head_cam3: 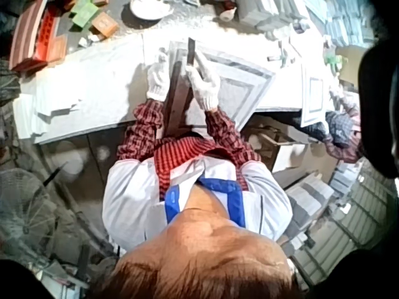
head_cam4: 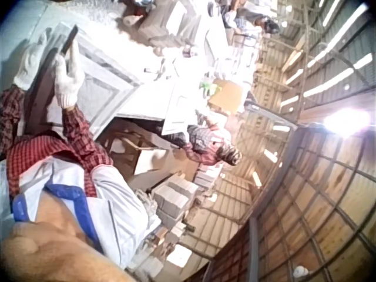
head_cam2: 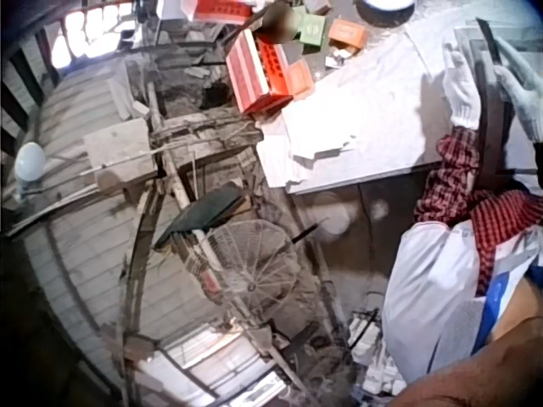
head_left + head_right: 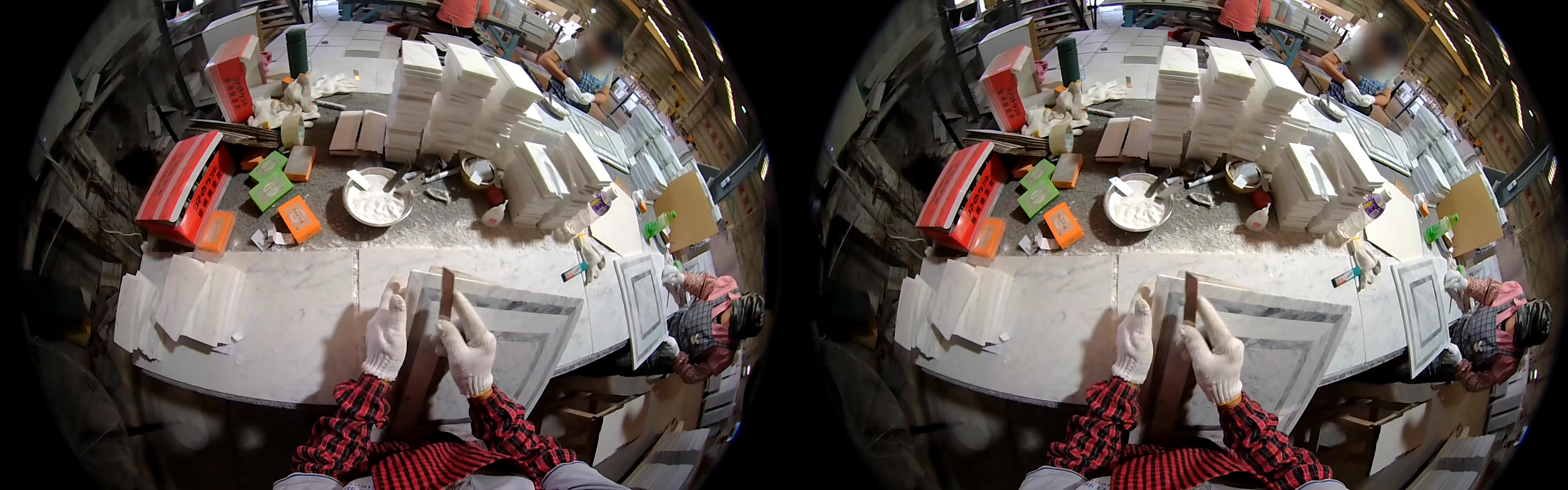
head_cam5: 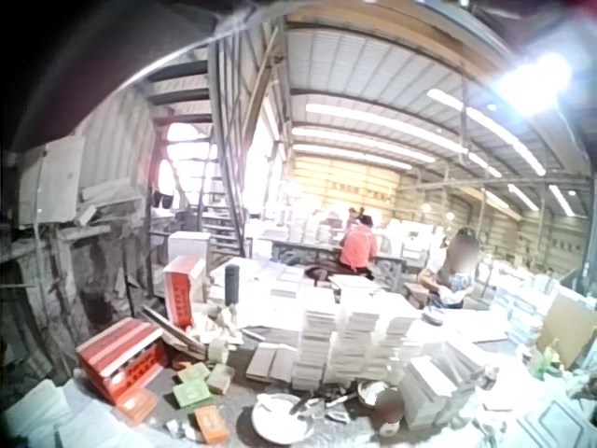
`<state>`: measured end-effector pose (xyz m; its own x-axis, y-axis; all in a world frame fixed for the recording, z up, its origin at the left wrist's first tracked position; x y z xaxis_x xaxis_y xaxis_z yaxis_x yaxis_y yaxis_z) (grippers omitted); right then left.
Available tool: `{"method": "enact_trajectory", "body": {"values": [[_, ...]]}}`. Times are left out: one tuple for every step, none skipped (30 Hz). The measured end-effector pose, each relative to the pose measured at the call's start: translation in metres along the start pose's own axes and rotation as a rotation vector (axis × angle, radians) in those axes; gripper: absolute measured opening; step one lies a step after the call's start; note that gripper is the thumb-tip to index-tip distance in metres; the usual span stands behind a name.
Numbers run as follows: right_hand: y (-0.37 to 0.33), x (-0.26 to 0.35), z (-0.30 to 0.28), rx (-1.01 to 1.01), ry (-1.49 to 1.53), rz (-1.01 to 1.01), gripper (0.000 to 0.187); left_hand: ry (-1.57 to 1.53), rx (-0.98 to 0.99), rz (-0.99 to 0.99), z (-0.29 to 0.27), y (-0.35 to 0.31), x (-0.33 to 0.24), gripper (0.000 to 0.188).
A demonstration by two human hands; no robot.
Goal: The person uses a small metal scraper to smooth and clean the edges and corners of a white ceramic tile. They repeatedly scrape along the edges, flip the tile to work on different sides, and occasionally apply a liquid from a small bottle to the surface before scraping again.
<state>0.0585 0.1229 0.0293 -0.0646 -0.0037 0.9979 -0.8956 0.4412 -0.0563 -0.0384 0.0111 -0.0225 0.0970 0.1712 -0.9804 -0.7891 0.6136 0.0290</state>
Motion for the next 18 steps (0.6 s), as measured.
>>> {"method": "enact_trajectory", "body": {"values": [[-0.003,-0.002,0.001,0.051,-0.102,-0.024,0.054,-0.004,-0.008,-0.016,-0.001,0.000,0.003,0.066],[-0.005,-0.003,0.003,0.107,-0.201,-0.051,0.054,-0.003,-0.022,-0.031,-0.004,0.001,0.007,0.068],[-0.006,-0.002,0.008,0.144,-0.223,-0.043,0.053,0.088,-0.008,-0.062,-0.008,0.003,0.019,0.070],[-0.005,-0.002,0.013,0.174,-0.265,-0.066,0.054,0.061,-0.026,-0.071,-0.010,0.003,0.028,0.070],[-0.006,-0.003,0.015,0.190,-0.332,-0.092,0.054,0.030,-0.043,-0.081,-0.010,0.003,0.029,0.070],[-0.006,-0.005,0.017,0.206,-0.399,-0.120,0.054,-0.001,-0.061,-0.089,-0.010,0.003,0.030,0.070],[-0.007,-0.005,0.020,0.225,-0.424,-0.149,0.054,-0.127,-0.152,-0.067,-0.018,0.004,0.031,0.068],[-0.008,-0.007,0.022,0.241,-0.454,-0.175,0.054,-0.259,-0.240,-0.045,-0.026,0.007,0.034,0.066],[-0.009,-0.007,0.024,0.260,-0.482,-0.203,0.054,-0.390,-0.330,-0.022,-0.037,0.008,0.037,0.065],[-0.009,-0.007,0.027,0.271,-0.476,-0.194,0.054,-0.520,-0.421,0.003,-0.045,0.007,0.039,0.063],[-0.011,-0.007,0.028,0.279,-0.474,-0.178,0.054,-0.402,-0.416,0.021,-0.047,0.001,0.032,0.067],[-0.012,-0.007,0.029,0.289,-0.470,-0.162,0.054,-0.403,-0.368,-0.037,-0.049,-0.002,0.031,0.062],[-0.012,-0.009,0.031,0.318,-0.466,-0.091,0.055,-0.403,-0.320,-0.094,-0.052,-0.006,0.030,0.058],[-0.012,-0.007,0.036,0.335,-0.482,-0.118,0.055,-0.394,-0.300,-0.049,-0.049,-0.014,0.022,0.049],[-0.011,-0.005,0.041,0.350,-0.496,-0.149,0.055,-0.383,-0.281,-0.004,-0.045,-0.022,0.013,0.039],[-0.010,-0.003,0.045,0.365,-0.510,-0.180,0.055,-0.341,-0.289,-0.030,-0.042,-0.029,0.004,0.035],[-0.010,-0.002,0.047,0.392,-0.510,-0.161,0.055,-0.302,-0.293,-0.056,-0.039,-0.035,-0.005,0.030],[-0.010,0.001,0.050,0.409,-0.528,-0.166,0.054,-0.264,-0.296,-0.082,-0.038,-0.040,-0.007,0.026]]}}
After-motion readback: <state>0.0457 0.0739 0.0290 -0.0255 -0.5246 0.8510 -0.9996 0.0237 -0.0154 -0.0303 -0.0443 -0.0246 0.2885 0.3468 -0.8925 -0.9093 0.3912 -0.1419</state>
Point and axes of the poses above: each hand's wrist, its own y-axis towards the middle knuckle, its own z-axis out of the palm, x = y × z, the point moved 5 cm from there along y, towards the middle knuckle, and after that the axes turned 15 degrees about x, right-handed, at the moved point
